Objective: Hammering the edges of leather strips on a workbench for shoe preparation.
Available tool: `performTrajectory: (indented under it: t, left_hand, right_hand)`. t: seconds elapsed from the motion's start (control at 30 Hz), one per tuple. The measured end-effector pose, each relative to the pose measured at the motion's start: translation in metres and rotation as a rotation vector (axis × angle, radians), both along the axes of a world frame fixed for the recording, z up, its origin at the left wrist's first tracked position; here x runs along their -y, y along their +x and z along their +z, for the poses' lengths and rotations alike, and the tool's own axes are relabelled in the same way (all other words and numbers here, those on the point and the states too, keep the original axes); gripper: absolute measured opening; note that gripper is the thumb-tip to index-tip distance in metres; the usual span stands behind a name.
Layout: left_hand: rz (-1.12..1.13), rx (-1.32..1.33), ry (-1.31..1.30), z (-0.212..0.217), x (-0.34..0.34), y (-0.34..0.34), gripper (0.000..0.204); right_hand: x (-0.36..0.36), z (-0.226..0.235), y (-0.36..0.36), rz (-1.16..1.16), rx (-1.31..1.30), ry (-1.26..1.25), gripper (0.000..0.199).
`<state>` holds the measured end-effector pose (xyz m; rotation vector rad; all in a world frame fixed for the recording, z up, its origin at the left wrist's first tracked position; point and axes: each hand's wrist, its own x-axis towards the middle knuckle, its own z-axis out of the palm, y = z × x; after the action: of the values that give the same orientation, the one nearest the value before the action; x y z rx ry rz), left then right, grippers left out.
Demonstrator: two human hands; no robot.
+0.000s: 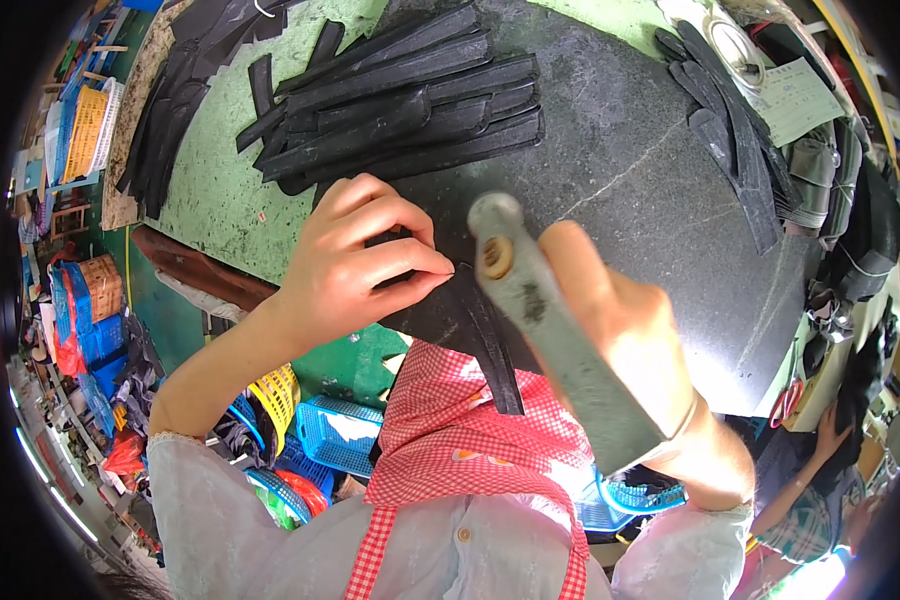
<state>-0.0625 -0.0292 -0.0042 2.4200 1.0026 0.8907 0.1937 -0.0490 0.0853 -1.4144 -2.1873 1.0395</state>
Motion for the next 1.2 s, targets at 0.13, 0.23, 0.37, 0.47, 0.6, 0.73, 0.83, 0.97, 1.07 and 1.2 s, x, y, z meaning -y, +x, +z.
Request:
performTrajectory:
  t: [0.13, 0.23, 0.37, 0.47, 0.6, 0.73, 0.83, 0.97, 1.07, 1.2]
  left_hand:
    - [0.012, 0.018, 0.011, -0.001, 0.002, 0.001, 0.024]
    - [0.01, -0.01, 0.018, -0.002, 0.003, -0.001, 0.027]
    - [0.155, -0.065, 0.015, 0.007, 0.006, -0.003, 0.029]
    - [0.102, -0.018, 0.015, -0.002, 0.011, -0.008, 0.027]
    - [0.147, -0.047, 0.089, -0.001, 0.022, -0.002, 0.026]
    - [0.13, -0.099, 0.133, -0.001, 0.028, -0.001, 0.023]
    - [0.134, -0.057, 0.124, -0.004, 0.025, 0.0, 0.023]
    - [0.141, -0.048, 0.094, -0.005, 0.022, -0.003, 0.027]
    - [0.191, -0.068, 0.009, 0.005, 0.019, -0.001, 0.034]
    - [0.012, -0.029, 0.044, 0.003, -0.001, 0.001, 0.031]
  right_hand:
    - [-0.005, -0.017, -0.004, 0.111, -0.026, -0.081, 0.013]
    - [-0.013, -0.005, -0.009, 0.118, -0.056, -0.018, 0.014]
    - [-0.005, -0.009, -0.009, 0.22, 0.147, -0.111, 0.028]
    - [-0.014, -0.009, -0.004, 0.22, 0.042, -0.197, 0.026]
    - [-0.013, -0.008, -0.005, 0.089, -0.015, -0.025, 0.015]
    - [-0.011, -0.005, -0.007, 0.135, 0.015, -0.069, 0.016]
    - [-0.016, -0.003, -0.008, 0.1, -0.051, -0.046, 0.01]
    - [-0.01, 0.007, -0.009, 0.029, -0.082, -0.037, 0.011]
    - [0.001, 0.004, -0.003, 0.148, 0.029, -0.13, 0.014]
    - [0.008, -0.005, 0.002, 0.22, 0.118, -0.193, 0.034]
